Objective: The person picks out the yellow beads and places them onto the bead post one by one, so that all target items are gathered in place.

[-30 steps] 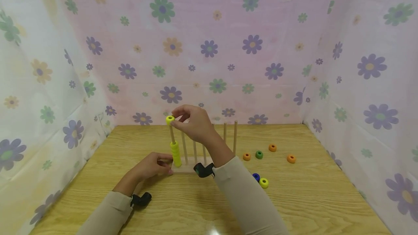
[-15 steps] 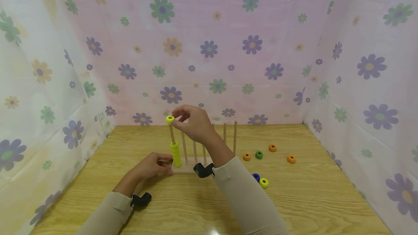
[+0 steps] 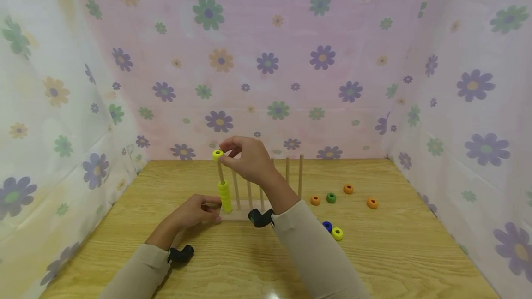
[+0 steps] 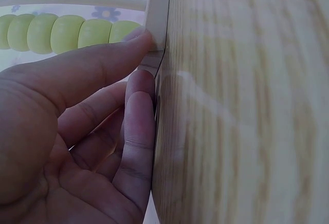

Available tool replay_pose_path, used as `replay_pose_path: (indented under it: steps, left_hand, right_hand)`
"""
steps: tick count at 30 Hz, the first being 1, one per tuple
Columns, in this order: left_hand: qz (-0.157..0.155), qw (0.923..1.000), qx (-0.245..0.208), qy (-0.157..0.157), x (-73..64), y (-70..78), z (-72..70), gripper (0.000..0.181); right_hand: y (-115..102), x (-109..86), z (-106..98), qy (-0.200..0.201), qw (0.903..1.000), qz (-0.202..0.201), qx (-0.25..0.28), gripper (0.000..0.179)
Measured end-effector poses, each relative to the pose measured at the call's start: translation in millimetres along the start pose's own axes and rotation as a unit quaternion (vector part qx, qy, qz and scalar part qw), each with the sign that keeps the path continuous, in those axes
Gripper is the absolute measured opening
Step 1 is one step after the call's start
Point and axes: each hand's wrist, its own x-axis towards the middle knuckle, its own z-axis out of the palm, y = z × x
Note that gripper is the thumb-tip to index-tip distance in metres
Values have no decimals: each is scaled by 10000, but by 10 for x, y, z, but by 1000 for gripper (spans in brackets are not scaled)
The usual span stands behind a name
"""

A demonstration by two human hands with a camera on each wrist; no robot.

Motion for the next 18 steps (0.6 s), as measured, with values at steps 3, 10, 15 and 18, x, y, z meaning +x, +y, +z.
replay_pose_path:
  steps: [3,10,15,18]
  left_hand:
    - [-61,10000,23,27,-8,7,3,52]
    - [-90,10000,31,15,-8,21,-3,52]
    - [-88,10000,26,13,-4,19,0,52]
    - [-79,10000,48,15,-1,20,4,52]
  right_hand:
    - [-2,-2,0,-34,10000,-11,-3,20]
    - [-1,0,-8,-11,10000,-11,66,21]
    - [-5,0,-16,28,9999,9,121,21]
    - [-5,-1,-19,39,9999,23,121,21]
